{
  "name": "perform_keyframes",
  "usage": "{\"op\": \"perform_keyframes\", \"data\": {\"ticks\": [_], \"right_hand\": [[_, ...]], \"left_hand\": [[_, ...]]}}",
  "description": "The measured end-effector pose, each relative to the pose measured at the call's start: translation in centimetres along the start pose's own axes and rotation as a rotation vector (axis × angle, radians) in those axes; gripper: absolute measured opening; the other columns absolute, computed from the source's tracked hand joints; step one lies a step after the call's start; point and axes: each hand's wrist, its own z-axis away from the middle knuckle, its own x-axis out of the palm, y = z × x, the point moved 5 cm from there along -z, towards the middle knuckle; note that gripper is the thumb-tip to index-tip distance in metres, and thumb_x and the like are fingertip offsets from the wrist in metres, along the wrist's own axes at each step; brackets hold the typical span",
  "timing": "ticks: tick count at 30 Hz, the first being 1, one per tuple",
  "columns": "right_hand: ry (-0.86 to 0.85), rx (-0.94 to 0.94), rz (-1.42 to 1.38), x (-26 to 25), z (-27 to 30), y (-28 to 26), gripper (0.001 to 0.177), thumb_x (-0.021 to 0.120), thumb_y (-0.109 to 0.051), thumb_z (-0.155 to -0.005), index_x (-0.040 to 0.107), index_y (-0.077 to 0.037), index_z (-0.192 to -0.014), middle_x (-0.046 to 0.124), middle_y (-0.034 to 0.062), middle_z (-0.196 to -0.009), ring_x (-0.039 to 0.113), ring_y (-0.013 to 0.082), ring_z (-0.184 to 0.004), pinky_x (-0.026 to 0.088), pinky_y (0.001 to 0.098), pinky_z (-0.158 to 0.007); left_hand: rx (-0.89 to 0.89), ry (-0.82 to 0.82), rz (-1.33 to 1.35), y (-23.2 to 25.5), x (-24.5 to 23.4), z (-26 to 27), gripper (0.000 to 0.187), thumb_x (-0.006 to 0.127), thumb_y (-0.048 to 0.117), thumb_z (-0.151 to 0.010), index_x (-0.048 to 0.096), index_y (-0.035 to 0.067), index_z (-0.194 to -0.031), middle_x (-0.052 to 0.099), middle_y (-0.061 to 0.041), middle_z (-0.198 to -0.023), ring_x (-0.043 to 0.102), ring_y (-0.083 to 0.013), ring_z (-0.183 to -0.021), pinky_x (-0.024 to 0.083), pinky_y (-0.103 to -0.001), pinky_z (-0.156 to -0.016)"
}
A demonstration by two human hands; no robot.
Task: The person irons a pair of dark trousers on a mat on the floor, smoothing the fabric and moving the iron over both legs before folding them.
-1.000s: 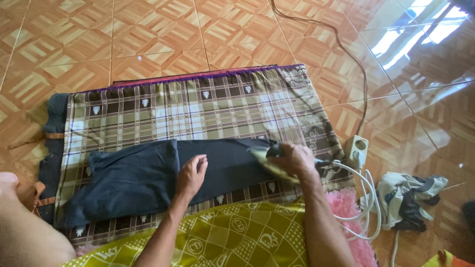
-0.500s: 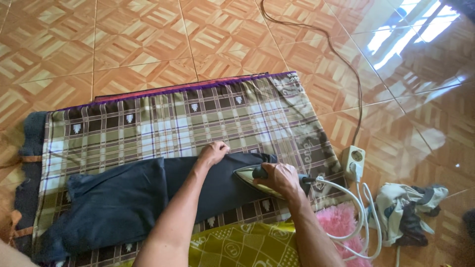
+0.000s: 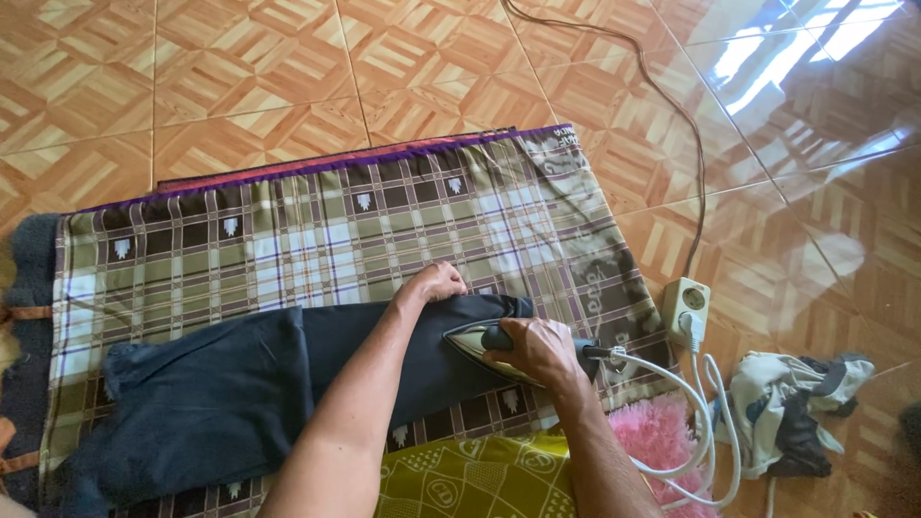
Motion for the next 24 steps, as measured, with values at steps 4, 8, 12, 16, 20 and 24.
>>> {"op": "perform_keyframes", "data": {"ticks": [4,8,12,16,20,24], "right_hand": [[0.006,-0.005,-0.008,0.5,-0.1,0.2,0.041,0.075,-0.062,-0.079,0.067,-0.025,-0.095,0.076,0.0021,-0.084,0.076,0.0299,-0.091,0.059,0.0464,-0.081],[0.016,-0.019,-0.034,0.8,-0.3,0.4,0.044,0.075,-0.066,-0.078,0.067,-0.026,-0.095,0.075,0.0010,-0.081,0.076,0.0289,-0.089,0.059,0.0463,-0.081],[0.018,-0.015,-0.041,0.5,0.0,0.2,0.044,0.076,-0.065,-0.077,0.068,-0.025,-0.094,0.075,0.0021,-0.081,0.075,0.0298,-0.089,0.059,0.0472,-0.080],[0.020,-0.016,-0.034,0.7,-0.1,0.3,0.043,0.076,-0.065,-0.077,0.068,-0.026,-0.094,0.075,0.0018,-0.081,0.075,0.0293,-0.089,0.059,0.0469,-0.080],[0.028,-0.034,-0.039,1.0,-0.3,0.5,0.044,0.075,-0.066,-0.078,0.067,-0.025,-0.093,0.075,0.0046,-0.080,0.075,0.0321,-0.088,0.059,0.0487,-0.079],[0.017,-0.035,-0.039,0.8,-0.3,0.5,0.045,0.073,-0.066,-0.078,0.067,-0.023,-0.091,0.074,0.0076,-0.079,0.075,0.0342,-0.088,0.058,0.0517,-0.077]], "left_hand": [[0.010,0.003,0.019,0.0,0.7,-0.7,0.024,0.075,0.039,-0.077,0.084,0.027,-0.096,0.080,-0.007,-0.104,0.074,-0.0293,-0.108,0.060,-0.041,-0.092],[0.008,-0.022,-0.008,1.0,0.3,0.4,0.021,0.081,0.038,-0.074,0.084,0.031,-0.094,0.081,-0.002,-0.100,0.074,-0.0256,-0.107,0.059,-0.037,-0.091],[0.004,-0.021,-0.011,1.7,0.0,1.4,0.021,0.084,0.036,-0.072,0.084,0.033,-0.093,0.081,0.000,-0.100,0.074,-0.0235,-0.108,0.058,-0.035,-0.092],[0.004,-0.007,-0.024,1.3,0.6,0.5,0.021,0.084,0.034,-0.071,0.084,0.034,-0.092,0.080,0.001,-0.100,0.073,-0.0239,-0.108,0.058,-0.036,-0.093],[0.004,-0.045,-0.006,2.6,-0.7,2.9,0.023,0.079,0.047,-0.076,0.084,0.033,-0.094,0.080,-0.001,-0.100,0.073,-0.0254,-0.108,0.057,-0.038,-0.094],[0.046,-0.092,-0.069,3.6,-0.6,3.4,0.023,0.078,0.042,-0.078,0.083,0.031,-0.098,0.081,-0.001,-0.105,0.072,-0.0266,-0.111,0.057,-0.039,-0.096]]}}
